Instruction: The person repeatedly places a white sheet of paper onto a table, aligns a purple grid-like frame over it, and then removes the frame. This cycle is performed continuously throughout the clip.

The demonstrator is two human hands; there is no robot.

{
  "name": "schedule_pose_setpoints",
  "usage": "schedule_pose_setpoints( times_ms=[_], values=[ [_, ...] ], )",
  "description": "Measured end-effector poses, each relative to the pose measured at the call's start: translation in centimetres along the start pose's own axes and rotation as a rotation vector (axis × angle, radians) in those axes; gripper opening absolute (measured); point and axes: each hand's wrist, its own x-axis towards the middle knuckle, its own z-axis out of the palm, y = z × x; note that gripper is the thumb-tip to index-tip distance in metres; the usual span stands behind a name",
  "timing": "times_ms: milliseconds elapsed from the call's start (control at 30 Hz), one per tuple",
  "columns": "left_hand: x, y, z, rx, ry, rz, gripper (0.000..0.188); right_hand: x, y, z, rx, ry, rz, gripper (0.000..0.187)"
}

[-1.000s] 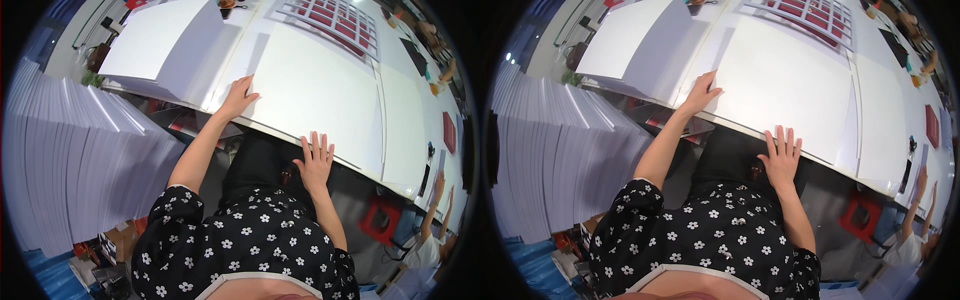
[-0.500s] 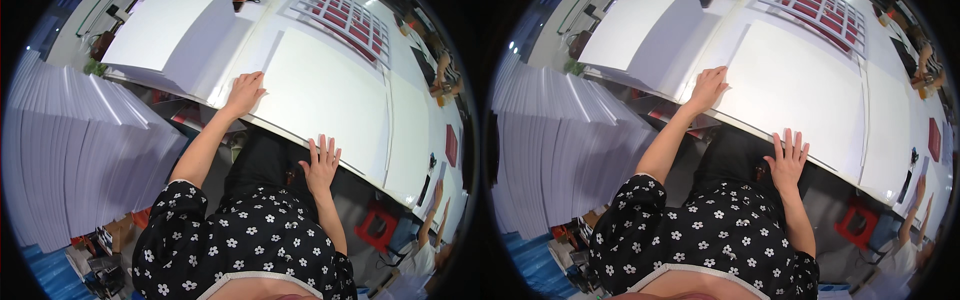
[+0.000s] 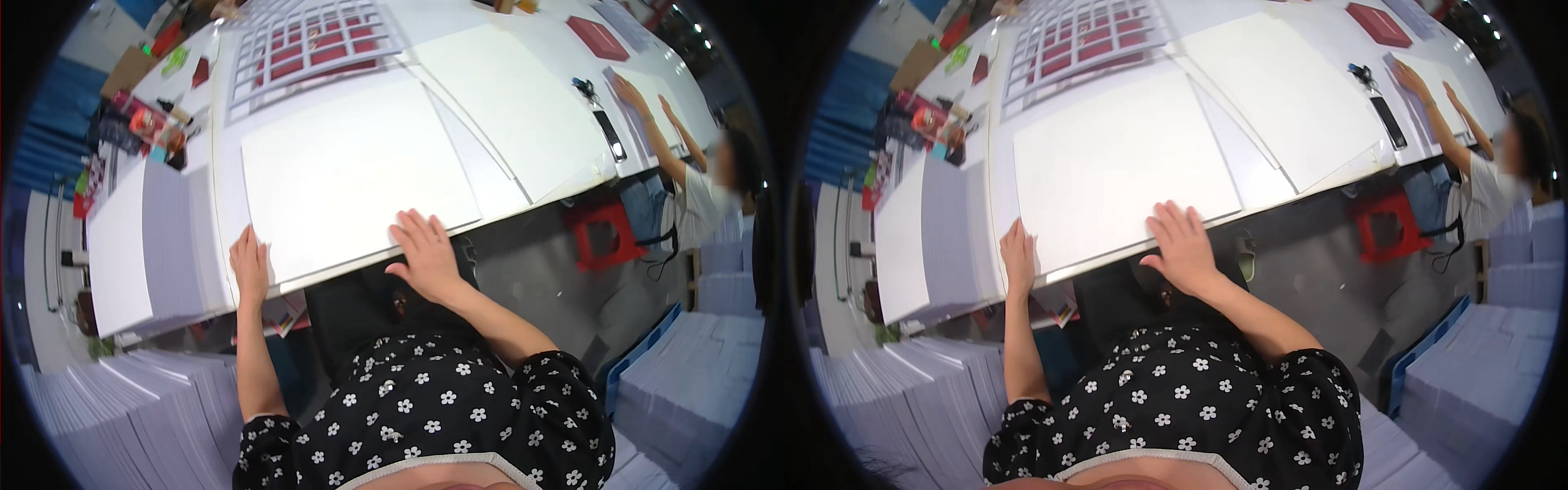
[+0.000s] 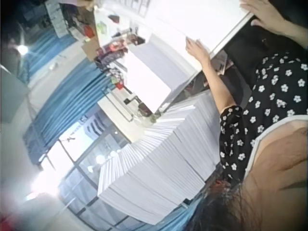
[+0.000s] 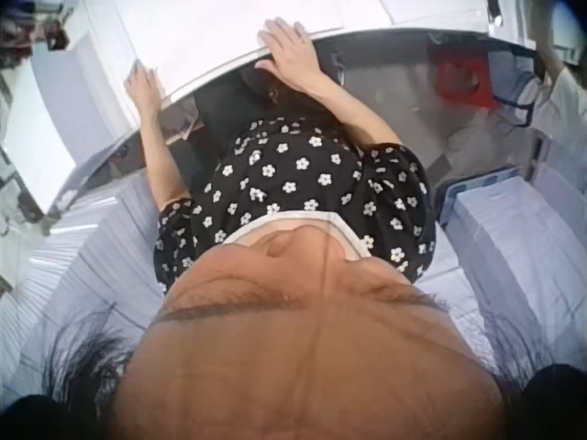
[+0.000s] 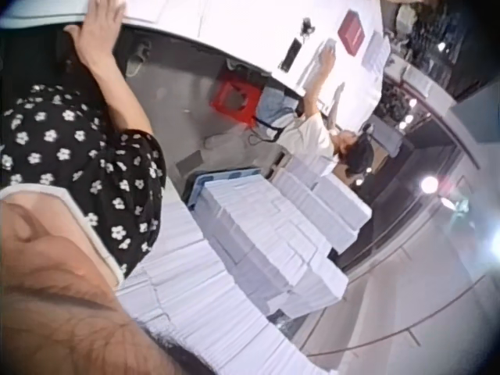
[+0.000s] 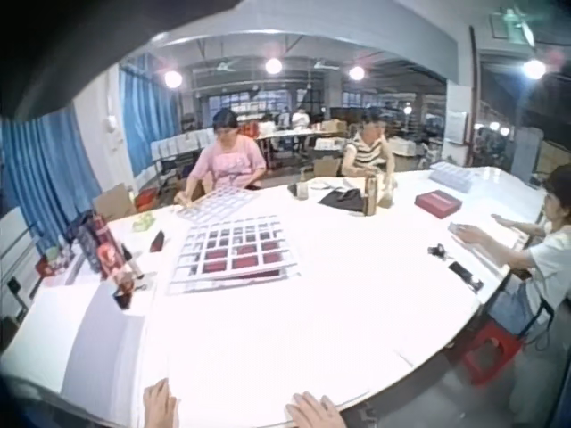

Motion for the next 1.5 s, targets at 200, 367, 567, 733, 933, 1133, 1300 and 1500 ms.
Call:
schedule_pose_setpoints(
  times_ms=[200,367,567,733,933,1133,1300,1500],
  values=[
    [-0.2,0.1,-0.8,-0.024,-0.014,0.003,0.048,0.9,6.9,-1.8,-0.199,0.231,0.237,0.054],
    [0.0,0.7,-1.3,-0.003,-0.034,0.048,0.047,5.4,11.6,-1.6,-0.096,0.277,0.315,0.036],
    [0.3,1.4,-2.2,0.116,-0.104,0.070,0.051,12.4,14.9,-0.2,-0.098,0.274,0.289,0.024],
    [0.4,1.9,-2.5,0.165,-0.132,0.042,0.053,17.2,16.5,1.1,-0.144,0.257,0.285,0.022],
    [0.0,1.8,-2.3,0.163,-0.113,0.019,0.054,21.2,18.1,2.2,-0.331,0.156,0.263,0.034],
    [0.2,1.3,-1.7,0.153,-0.113,0.064,0.053,23.2,19.8,2.9,-0.444,0.167,0.251,0.041],
    [0.3,1.1,-1.9,0.116,-0.102,0.083,0.052,23.8,20.1,3.7,-0.467,0.166,0.216,0.042],
    [0.2,1.1,-2.4,0.078,-0.082,0.036,0.051,24.6,19.3,3.4,-0.583,0.010,0.204,0.037]
  ],
)
